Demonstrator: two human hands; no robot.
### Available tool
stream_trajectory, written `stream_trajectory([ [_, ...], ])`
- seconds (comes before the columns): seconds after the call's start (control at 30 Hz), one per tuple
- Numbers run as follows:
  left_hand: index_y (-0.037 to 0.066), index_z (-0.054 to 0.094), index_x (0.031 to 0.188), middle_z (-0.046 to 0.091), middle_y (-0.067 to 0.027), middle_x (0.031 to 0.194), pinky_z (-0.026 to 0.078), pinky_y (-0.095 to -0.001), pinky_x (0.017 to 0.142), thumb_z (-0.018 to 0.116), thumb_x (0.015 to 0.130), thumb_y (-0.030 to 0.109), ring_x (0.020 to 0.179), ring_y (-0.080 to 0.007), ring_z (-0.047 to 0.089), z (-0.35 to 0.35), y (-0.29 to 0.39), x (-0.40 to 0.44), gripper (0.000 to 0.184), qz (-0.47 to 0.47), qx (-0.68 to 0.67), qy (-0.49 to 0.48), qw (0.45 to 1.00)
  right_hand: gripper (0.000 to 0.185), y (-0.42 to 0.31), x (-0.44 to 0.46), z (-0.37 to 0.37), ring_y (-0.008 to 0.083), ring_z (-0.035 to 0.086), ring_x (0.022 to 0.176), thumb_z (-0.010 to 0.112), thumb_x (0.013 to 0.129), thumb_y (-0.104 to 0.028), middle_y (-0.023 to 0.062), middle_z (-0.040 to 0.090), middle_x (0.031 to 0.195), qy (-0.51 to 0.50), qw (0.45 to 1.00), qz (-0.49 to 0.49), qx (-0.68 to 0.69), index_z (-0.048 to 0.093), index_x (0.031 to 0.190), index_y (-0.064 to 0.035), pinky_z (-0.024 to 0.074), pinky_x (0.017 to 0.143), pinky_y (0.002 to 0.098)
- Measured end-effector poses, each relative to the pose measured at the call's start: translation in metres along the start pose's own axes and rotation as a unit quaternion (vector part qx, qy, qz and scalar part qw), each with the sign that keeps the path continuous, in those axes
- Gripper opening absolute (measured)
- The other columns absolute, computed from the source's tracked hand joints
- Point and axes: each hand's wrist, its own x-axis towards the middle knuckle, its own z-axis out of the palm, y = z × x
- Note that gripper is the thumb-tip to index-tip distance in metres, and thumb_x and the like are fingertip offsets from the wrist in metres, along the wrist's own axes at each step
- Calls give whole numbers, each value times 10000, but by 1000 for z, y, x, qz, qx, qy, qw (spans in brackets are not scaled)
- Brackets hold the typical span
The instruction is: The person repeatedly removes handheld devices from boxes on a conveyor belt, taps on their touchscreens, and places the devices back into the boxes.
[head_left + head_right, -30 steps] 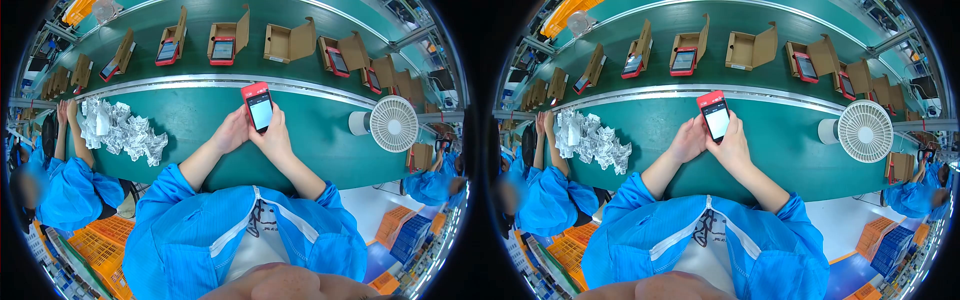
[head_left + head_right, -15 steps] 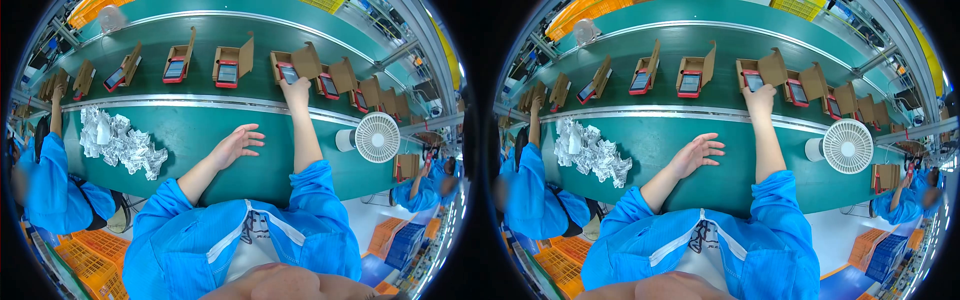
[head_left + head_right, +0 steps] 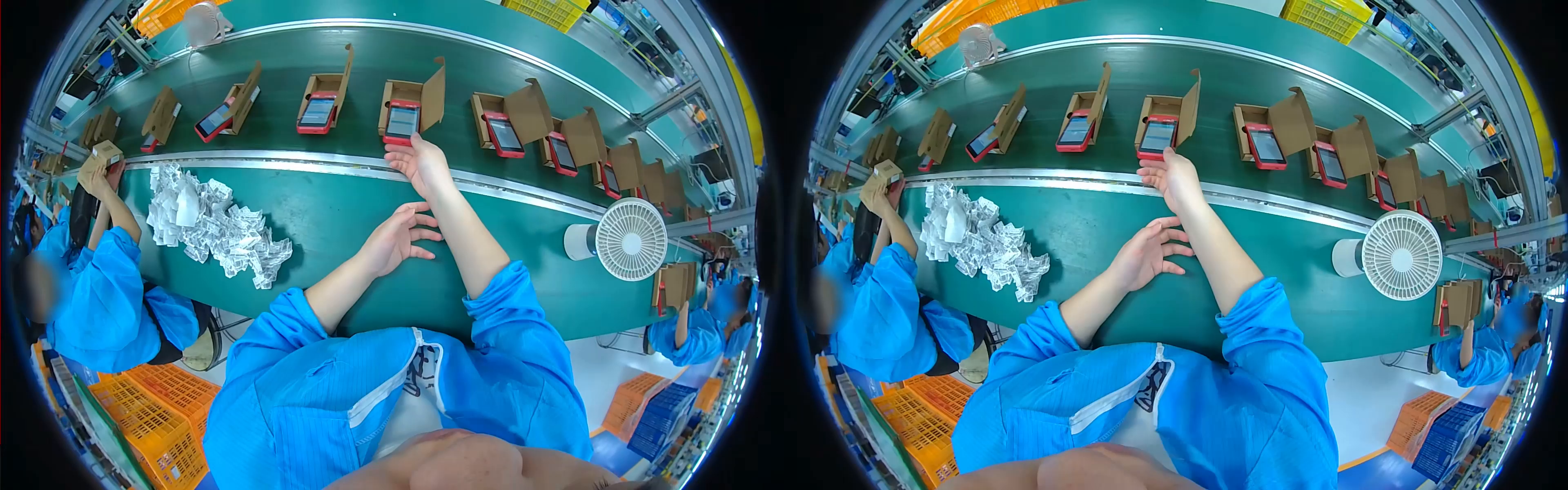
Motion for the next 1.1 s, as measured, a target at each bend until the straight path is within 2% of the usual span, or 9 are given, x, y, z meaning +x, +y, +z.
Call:
stream_trajectory([
  [0.17,71,307,1370,464,-129,1264,556,-331,689,306,989,435,1111,-251,536,-2,-2,1,528,44,-1,35,998,333,-14,-38,-10,211,623,790,377,1001,-216,189,626,972,-32,994,-35,-97,492,1136,66,512,691,332],
  [0.27,104,229,1426,404,-136,1325,594,-319,642,241,968,541,1158,-264,511,-4,0,4,633,94,-51,69,992,313,-22,-100,-20,197,629,789,435,988,-235,160,622,967,-117,993,-6,-17,486,1142,32,515,667,298],
  [0.37,134,203,1440,404,-144,1367,602,-329,637,174,956,585,1108,-270,560,-4,6,2,662,126,-78,14,989,302,-9,-142,-41,184,627,797,445,986,-217,146,618,974,-150,987,47,-29,484,1160,27,512,667,288],
  [0.4,135,177,1452,428,-155,1360,608,-338,640,150,962,571,1077,-290,591,-6,6,1,657,112,-66,-13,991,317,-4,-150,-48,164,611,814,455,986,-226,128,608,999,-142,985,66,-77,482,1185,19,505,667,272],
  [0.53,131,225,1442,430,-169,1369,610,-361,664,161,983,513,1120,-320,573,-2,0,2,600,13,-53,-8,998,458,16,-152,-79,131,566,822,468,980,-318,90,580,1050,-34,934,-145,-326,394,1315,-15,479,638,231],
  [0.7,125,223,1438,451,-152,1337,585,-407,769,280,992,427,1103,-328,578,7,-1,2,542,-62,20,-29,997,505,26,-159,-70,92,539,704,407,983,-372,77,567,1006,-37,968,-105,-224,352,1336,-15,439,528,226],
  [0.73,127,187,1442,447,-151,1324,558,-434,832,463,922,244,1109,-336,570,6,2,0,600,-67,-18,-29,997,508,29,-158,-67,89,532,679,408,981,-369,80,568,1005,-42,965,-95,-240,347,1339,-14,432,516,221],
  [0.87,100,148,1442,466,-178,1286,540,-436,871,549,705,2,1065,-334,598,5,2,1,845,-67,39,-41,996,518,29,-157,-72,74,507,610,409,972,-358,82,568,993,-56,969,-80,-227,339,1333,7,403,477,203],
  [1.1,126,154,1446,451,-161,1311,533,-443,884,549,731,-36,1129,-327,563,1,1,-1,833,-92,49,-26,994,502,31,-155,-75,66,525,639,409,969,-331,72,567,997,-57,967,-79,-234,350,1329,14,402,480,190],
])
